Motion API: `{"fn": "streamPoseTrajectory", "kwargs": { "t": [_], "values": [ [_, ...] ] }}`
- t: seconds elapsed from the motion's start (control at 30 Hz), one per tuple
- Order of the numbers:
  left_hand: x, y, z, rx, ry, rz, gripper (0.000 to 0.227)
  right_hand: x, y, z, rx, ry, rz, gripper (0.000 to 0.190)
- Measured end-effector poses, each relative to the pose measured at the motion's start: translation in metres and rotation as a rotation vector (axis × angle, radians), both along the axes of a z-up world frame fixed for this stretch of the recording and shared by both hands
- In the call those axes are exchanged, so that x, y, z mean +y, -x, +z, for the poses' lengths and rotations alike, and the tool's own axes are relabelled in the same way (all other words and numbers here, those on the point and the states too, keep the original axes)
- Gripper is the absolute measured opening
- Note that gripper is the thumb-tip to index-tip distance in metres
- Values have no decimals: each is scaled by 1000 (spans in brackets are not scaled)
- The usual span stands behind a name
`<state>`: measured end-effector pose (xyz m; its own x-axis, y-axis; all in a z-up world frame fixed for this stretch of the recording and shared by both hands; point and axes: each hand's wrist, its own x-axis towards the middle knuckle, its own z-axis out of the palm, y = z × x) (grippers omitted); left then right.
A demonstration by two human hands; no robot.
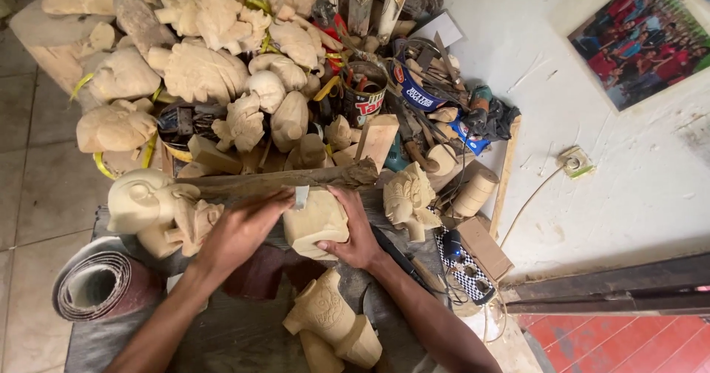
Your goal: Sanding a small wooden carving by hand using a piece of sandpaper to smooth the surface.
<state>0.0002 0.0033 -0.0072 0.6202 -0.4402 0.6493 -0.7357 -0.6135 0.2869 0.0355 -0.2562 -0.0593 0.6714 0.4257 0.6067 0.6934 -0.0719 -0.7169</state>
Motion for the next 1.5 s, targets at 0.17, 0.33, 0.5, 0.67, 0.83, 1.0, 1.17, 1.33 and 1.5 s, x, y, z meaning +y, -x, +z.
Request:
{"fn": "streamPoseTrajectory", "kwargs": {
  "t": [0.17, 0.33, 0.5, 0.67, 0.83, 1.0, 1.17, 1.33, 1.5],
  "values": [
    [-28, 21, 48, -85, 53, -76, 22, -3, -3, -13, -8, 8, -4, 98],
    [-32, 23, 33, -70, 90, -123, 23, 1, 0, -4, 8, 7, 11, 95],
    [-13, 7, 18, -70, 50, -62, 26, 1, 1, -2, 10, 0, 3, 96],
    [-21, 15, 40, -65, 35, -72, 25, -2, -4, -13, -8, 5, -1, 98],
    [-27, 19, 40, -58, 37, -76, 23, -3, -2, -14, -4, 0, 10, 98],
    [-30, 16, 22, -34, 92, -18, 23, 0, 1, -5, -11, -13, -5, 94],
    [-34, 32, 40, 77, 116, -5, 19, 1, 5, -7, -43, -19, -29, 96],
    [-34, 42, 54, 167, 133, -2, 15, 2, 11, -3, -77, -15, -36, 94],
    [-31, 50, 53, 158, 130, 32, 9, 8, 26, 12, -89, 1, -44, 88]
  ]
}}
